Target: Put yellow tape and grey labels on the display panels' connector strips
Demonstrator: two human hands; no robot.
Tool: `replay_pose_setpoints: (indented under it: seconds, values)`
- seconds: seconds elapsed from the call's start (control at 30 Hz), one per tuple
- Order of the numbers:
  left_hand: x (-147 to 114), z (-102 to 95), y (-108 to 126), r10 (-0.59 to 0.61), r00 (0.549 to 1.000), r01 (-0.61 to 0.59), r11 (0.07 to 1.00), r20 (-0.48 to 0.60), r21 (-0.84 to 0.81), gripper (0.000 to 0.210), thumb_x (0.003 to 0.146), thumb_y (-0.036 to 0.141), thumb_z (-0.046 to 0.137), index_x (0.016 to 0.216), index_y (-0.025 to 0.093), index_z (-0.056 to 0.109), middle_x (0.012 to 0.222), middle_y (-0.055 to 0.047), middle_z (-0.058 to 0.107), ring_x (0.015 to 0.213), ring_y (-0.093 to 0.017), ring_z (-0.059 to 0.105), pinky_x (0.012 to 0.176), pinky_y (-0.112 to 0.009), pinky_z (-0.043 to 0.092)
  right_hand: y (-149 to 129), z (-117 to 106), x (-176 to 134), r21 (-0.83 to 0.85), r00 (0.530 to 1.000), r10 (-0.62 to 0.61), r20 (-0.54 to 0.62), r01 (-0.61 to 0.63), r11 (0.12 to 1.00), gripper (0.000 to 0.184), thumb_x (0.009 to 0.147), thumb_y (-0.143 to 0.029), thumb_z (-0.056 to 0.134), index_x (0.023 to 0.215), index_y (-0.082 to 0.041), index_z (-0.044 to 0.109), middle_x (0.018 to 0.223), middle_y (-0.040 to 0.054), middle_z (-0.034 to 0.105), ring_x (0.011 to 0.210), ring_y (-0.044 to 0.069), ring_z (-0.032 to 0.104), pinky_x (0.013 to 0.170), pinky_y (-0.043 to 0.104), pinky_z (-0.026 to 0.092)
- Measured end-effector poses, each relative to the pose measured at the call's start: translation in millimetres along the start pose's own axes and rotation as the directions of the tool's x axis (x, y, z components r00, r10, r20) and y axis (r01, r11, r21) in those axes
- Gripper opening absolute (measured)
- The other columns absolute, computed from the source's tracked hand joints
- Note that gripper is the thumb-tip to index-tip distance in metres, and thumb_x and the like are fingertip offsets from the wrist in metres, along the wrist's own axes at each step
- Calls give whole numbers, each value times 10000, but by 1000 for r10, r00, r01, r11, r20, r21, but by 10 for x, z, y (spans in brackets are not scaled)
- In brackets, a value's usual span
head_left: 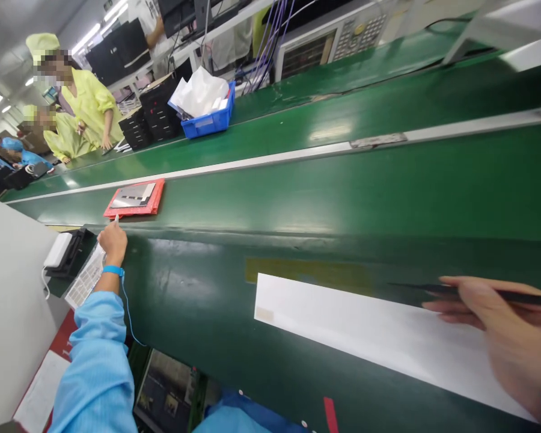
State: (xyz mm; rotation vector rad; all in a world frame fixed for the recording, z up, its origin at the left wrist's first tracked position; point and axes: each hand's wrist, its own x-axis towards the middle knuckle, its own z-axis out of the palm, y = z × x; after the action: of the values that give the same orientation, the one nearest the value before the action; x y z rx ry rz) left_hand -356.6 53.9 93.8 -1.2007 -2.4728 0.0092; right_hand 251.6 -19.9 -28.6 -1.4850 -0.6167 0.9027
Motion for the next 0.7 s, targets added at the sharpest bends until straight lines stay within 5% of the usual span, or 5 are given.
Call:
replay_pose_setpoints:
  seconds: [0.17, 0.3, 0.43, 0.53, 0.7]
  values:
    - [-601, -275, 557, 304, 912, -346, 931, -275, -119, 337, 1092, 323, 571, 1370, 158, 664, 1168, -98, 763, 1108, -240, 731, 1141, -542, 524, -284, 81, -192, -188, 998, 24, -50, -33, 982, 362, 483, -497, 768, 754, -257, 766, 654, 73, 690, 602, 285, 650, 687, 503, 537]
    - [-1604, -418, 1053, 636, 622, -754, 644, -456, -131, 361, 1066, 137, 464, 1311, 163, 728, 1056, -72, 824, 949, -173, 774, 1174, -410, 505, -452, 120, -409, -269, 1000, -3, -26, -4, 963, 400, 508, -514, 721, 817, -263, 760, 677, 71, 712, 674, 315, 695, 831, 547, 586]
    - [-2565, -617, 1431, 707, 365, -917, 385, -606, -104, 294, 1025, 110, 541, 1249, 116, 732, 1052, -69, 832, 932, -154, 782, 1128, -359, 546, -395, 137, -570, -259, 997, -50, 58, 63, 964, 370, 537, -495, 772, 812, -250, 740, 810, 107, 765, 757, 334, 747, 901, 580, 614]
    - [-3086, -781, 1661, 680, 319, -942, 302, -660, -143, 280, 1010, 86, 525, 1196, 48, 731, 1064, -106, 824, 944, -173, 781, 1008, -350, 612, -295, 192, -703, -129, 988, -10, 152, 29, 991, 425, 556, -449, 866, 893, -251, 699, 896, 107, 785, 795, 321, 771, 757, 499, 660]
    - [-3641, -943, 1953, 664, 370, -927, 215, -649, -308, 206, 985, 74, 607, 1132, 10, 736, 1021, -124, 812, 900, -179, 777, 902, -319, 639, -180, 354, -879, 7, 953, 50, 298, -54, 999, 466, 625, -416, 923, 972, -247, 660, 934, 51, 749, 847, 227, 734, 675, 334, 625]
